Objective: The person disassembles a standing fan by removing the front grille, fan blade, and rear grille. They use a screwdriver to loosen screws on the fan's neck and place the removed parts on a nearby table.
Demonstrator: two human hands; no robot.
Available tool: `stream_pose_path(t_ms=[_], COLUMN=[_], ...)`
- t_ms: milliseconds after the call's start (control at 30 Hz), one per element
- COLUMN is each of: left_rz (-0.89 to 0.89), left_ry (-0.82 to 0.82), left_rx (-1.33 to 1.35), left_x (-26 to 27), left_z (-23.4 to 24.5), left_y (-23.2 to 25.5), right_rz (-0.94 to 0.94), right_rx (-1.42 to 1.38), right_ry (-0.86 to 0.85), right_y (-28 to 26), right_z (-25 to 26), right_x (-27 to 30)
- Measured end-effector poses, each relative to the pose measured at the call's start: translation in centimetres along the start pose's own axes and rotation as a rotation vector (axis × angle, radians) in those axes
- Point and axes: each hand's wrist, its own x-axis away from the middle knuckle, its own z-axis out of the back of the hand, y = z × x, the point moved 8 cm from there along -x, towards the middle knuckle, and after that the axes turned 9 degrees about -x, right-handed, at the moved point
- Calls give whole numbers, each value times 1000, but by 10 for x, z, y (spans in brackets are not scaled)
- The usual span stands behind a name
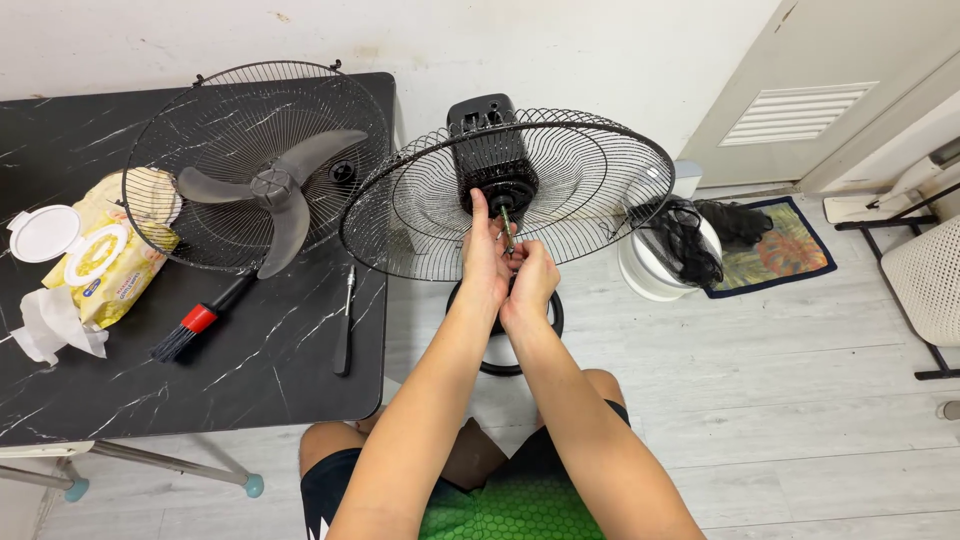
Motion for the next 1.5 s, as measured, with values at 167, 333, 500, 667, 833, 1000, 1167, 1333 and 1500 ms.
stream_pose_path(t_ms=[167, 333, 500, 667, 833, 1000, 1167, 1333, 1500], left_rz=[18, 38, 44, 24, -34, -267, -1026, -1466, -1021], left_ry=[-4, -63, -62, -14, 198, 549, 521, 688, 323], left_rx=[22, 100, -11, -79, -167, -77, -430, -714, -706], left_x=[-1, -1, 5, 5, -1, 17, 99, 165, 133], left_z=[1, -6, -8, 1, 33, 82, 87, 94, 106], left_y=[-7, -4, -2, 1, -6, 0, 61, 128, 139], right_rz=[11, 411, 1056, 1037, 1142, 1221, 1162, 1307, 1371], right_rx=[-26, -5, 301, 669, 687, 680, 608, 623, 687], right_ry=[24, -138, -571, -556, -498, -512, -506, -518, -501], right_y=[-9, -81, -148, -182, -194, -196, -195, -201, -217], right_z=[2, -37, -95, -125, -128, -133, -129, -125, -124], right_x=[1, 22, 106, 103, 102, 105, 101, 117, 133])
